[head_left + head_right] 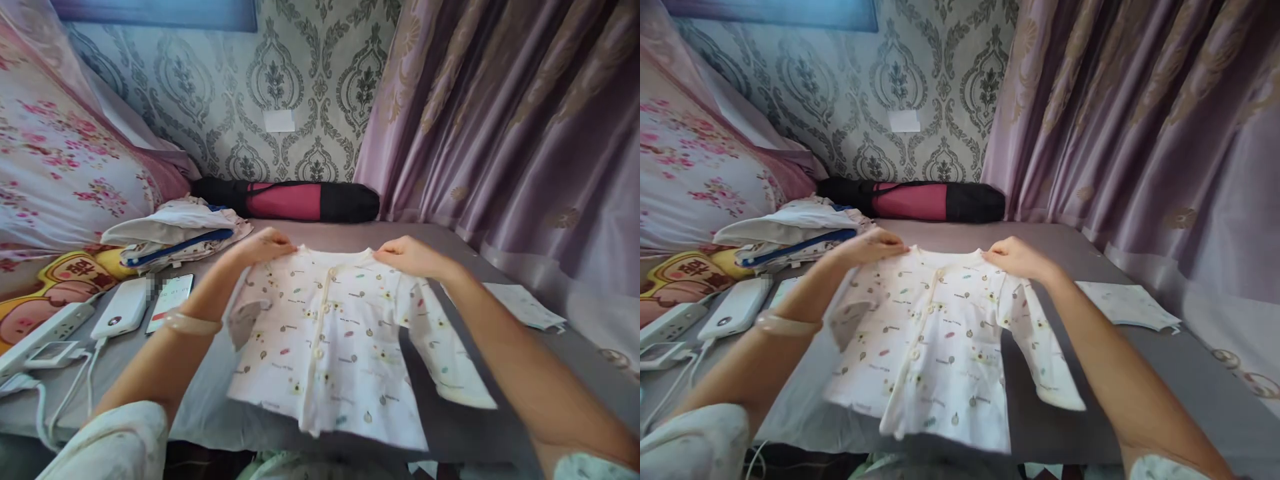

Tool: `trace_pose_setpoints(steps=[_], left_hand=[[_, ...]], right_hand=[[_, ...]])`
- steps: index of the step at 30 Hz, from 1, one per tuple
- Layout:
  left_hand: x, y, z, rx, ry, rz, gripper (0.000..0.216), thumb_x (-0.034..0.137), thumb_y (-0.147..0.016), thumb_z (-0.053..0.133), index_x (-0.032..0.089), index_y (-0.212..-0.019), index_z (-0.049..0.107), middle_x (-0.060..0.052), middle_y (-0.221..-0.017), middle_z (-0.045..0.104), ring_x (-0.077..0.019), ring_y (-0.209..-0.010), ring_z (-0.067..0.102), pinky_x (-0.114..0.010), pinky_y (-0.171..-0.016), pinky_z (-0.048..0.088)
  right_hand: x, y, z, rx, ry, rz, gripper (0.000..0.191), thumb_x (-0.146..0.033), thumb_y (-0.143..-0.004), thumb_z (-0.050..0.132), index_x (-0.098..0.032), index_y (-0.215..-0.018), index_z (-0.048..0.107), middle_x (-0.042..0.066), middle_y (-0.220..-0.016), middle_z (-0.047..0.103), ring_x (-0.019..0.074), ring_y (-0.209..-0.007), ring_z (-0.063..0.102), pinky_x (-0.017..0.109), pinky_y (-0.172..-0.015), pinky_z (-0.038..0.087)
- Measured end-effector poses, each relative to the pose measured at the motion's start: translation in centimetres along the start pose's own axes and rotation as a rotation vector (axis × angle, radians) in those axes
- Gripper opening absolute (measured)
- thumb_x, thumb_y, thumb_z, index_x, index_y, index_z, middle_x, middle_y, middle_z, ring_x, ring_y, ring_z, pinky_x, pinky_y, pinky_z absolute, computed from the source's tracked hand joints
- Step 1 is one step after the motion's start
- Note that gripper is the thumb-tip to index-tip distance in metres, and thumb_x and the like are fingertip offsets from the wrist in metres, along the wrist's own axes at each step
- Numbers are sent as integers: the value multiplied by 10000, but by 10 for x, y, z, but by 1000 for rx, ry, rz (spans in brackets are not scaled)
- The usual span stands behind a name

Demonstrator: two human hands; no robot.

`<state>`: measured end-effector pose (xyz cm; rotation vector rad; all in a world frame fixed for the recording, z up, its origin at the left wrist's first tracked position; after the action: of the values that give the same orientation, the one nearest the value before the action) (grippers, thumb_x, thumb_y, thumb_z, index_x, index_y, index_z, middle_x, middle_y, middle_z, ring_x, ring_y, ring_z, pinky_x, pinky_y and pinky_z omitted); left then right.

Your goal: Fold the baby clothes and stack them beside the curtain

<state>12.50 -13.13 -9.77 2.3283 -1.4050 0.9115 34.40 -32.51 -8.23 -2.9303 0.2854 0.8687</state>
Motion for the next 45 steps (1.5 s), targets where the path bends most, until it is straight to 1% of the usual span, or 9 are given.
trace_pose_setpoints(steps=[2, 5, 7, 10, 18, 26, 36, 40, 45], left_hand=[[-37, -24, 39, -64, -103, -76, 342, 435, -807, 549, 158, -663, 687, 4, -557, 574, -128, -537, 525, -221, -497, 376], [-74, -39, 82, -22, -306, -253, 282, 356, -852, 498, 167, -728, 667, -39, -695, 653, -175, -690, 609, -239, -586, 416], [-83, -40, 101, 10, -370, -320, 269, 318, -899, 430, 173, -847, 651, -99, -866, 686, -217, -798, 634, -277, -638, 435], [-86, -40, 116, 41, -429, -288, 301, 313, -957, 321, 182, -968, 592, -147, -997, 664, -247, -893, 628, -319, -702, 440], [-99, -61, 115, 200, -606, -34, 331, 312, -985, 251, 164, -994, 547, -149, -991, 582, -260, -951, 548, -365, -834, 405], [-112, -94, 107, 238, -635, -5, 384, 322, -995, 215, 146, -1030, 555, -152, -1003, 584, -266, -937, 521, -368, -828, 384], [-122, -133, 96, 292, -654, 22, 338, 290, -983, 255, 157, -998, 566, -146, -977, 591, -264, -934, 526, -383, -855, 377], [-131, -141, 99, 283, -657, -23, 318, 281, -979, 264, 156, -976, 556, -151, -968, 597, -262, -943, 544, -376, -857, 388], [-137, -136, 99, 255, -561, -151, 324, 344, -954, 357, 128, -1147, 504, -175, -1126, 575, -285, -1069, 529, -398, -889, 403]], right_hand=[[31, -19, 32, -32, 115, 72, 549, -669, -830, 466, -171, -649, 610, -13, -593, 557, 105, -512, 442, 238, -482, 267], [68, -33, 74, -23, 341, 192, 445, -524, -931, 399, -178, -783, 636, 54, -812, 666, 166, -729, 579, 247, -583, 323], [80, -36, 95, -49, 431, 232, 410, -446, -975, 321, -185, -896, 627, 91, -917, 681, 200, -839, 613, 262, -635, 343], [88, -38, 112, -93, 470, 259, 427, -418, -1000, 225, -189, -1012, 584, 120, -964, 684, 229, -884, 640, 286, -674, 371], [101, -67, 106, -73, 643, 215, 406, -429, -1010, 199, -200, -1131, 512, 156, -1091, 676, 283, -996, 646, 346, -782, 401], [120, -114, 98, -80, 669, 176, 402, -440, -1011, 210, -188, -1130, 500, 162, -1117, 675, 285, -1017, 644, 338, -777, 397], [132, -147, 85, -90, 643, 199, 403, -432, -1010, 217, -192, -1165, 500, 148, -1165, 660, 272, -1041, 631, 344, -811, 387], [139, -157, 84, -30, 553, 250, 423, -451, -999, 243, -187, -1186, 515, 156, -1173, 654, 279, -1077, 611, 357, -857, 384], [167, -142, 73, 64, 189, 399, 693, -566, -967, 93, -154, -999, 649, 173, -1078, 683, 277, -1077, 609, 325, -861, 425]])
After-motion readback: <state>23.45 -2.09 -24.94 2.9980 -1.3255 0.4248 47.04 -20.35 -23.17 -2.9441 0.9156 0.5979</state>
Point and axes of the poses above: each hand's wrist, its own y-axis away from the middle knuckle, its own z-axis out of the palm, x = y × z, the point moved 6 cm from there along -y, towards the middle knuckle
